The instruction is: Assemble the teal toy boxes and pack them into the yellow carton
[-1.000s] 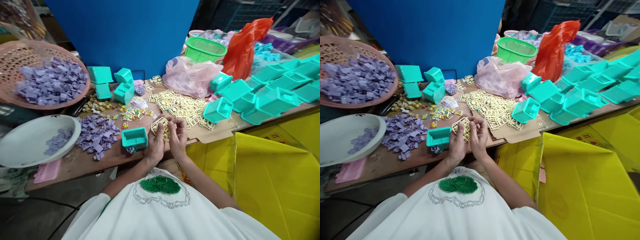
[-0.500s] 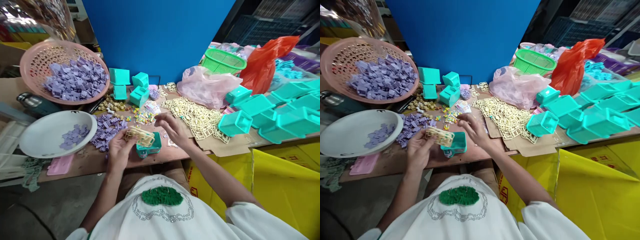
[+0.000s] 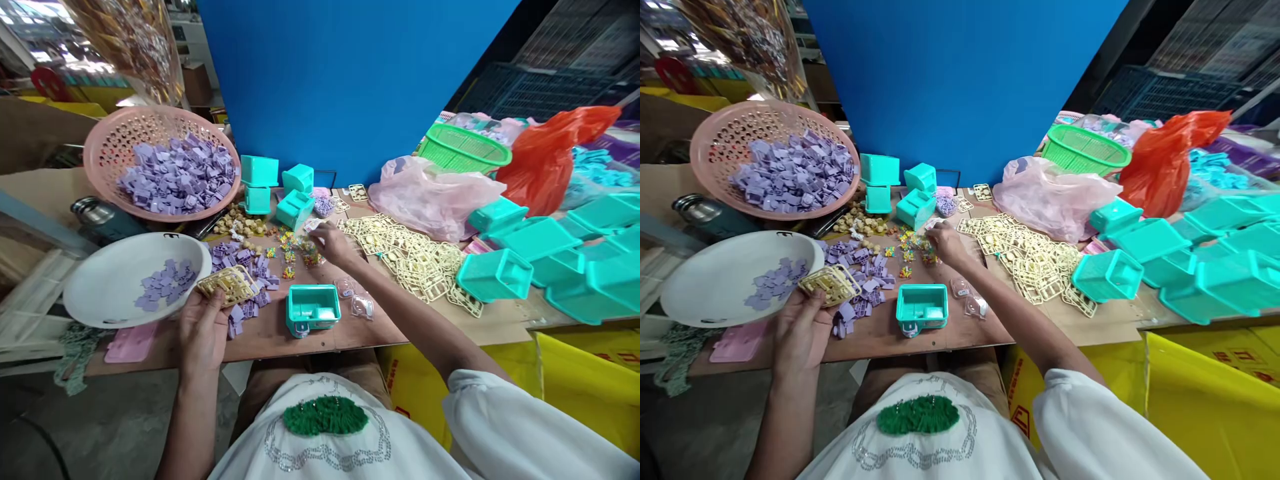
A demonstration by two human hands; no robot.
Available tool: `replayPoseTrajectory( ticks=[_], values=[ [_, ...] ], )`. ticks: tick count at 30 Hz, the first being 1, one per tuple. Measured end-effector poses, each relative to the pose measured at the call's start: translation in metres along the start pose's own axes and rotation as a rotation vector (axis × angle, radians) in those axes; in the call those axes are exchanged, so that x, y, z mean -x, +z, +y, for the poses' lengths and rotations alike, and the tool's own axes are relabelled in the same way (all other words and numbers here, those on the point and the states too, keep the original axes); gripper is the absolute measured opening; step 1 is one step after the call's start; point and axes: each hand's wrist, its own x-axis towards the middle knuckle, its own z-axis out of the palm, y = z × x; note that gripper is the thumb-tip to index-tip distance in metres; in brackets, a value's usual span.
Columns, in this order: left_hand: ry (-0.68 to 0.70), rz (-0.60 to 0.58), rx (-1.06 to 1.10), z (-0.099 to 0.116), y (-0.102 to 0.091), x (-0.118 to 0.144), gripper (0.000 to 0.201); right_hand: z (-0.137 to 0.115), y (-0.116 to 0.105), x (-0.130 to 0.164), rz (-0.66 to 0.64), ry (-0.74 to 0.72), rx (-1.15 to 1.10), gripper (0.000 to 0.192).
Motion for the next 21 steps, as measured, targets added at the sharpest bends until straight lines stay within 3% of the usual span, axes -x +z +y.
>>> replayPoseTrajectory(
  ticks=[4, 6, 8, 13, 18, 21],
  values=[
    [0.024, 0.01, -0.04, 0.0, -0.003, -0.002, 0.044, 0.005, -0.03, 0.024, 0.097, 0.167, -0.418, 0.021],
    [0.034, 0.004, -0.053, 0.002, -0.001, -0.002, 0.044, -0.01, -0.046, 0.048, 0.05, 0.157, -0.705, 0.026],
    [0.032, -0.016, -0.06, 0.003, 0.002, 0.0, 0.043, -0.03, -0.057, 0.074, -0.017, 0.094, -0.823, 0.03],
    [0.015, -0.07, -0.071, -0.003, 0.018, 0.007, 0.041, -0.059, -0.055, 0.115, 0.035, -0.022, -0.642, 0.031],
    [0.069, -0.162, -0.124, -0.017, 0.045, 0.016, 0.041, -0.063, -0.071, 0.115, 0.199, -0.041, -0.603, 0.042],
    [0.104, -0.303, -0.246, -0.03, 0.06, 0.022, 0.039, -0.071, -0.087, 0.109, 0.179, -0.165, -0.583, 0.052]
  ],
)
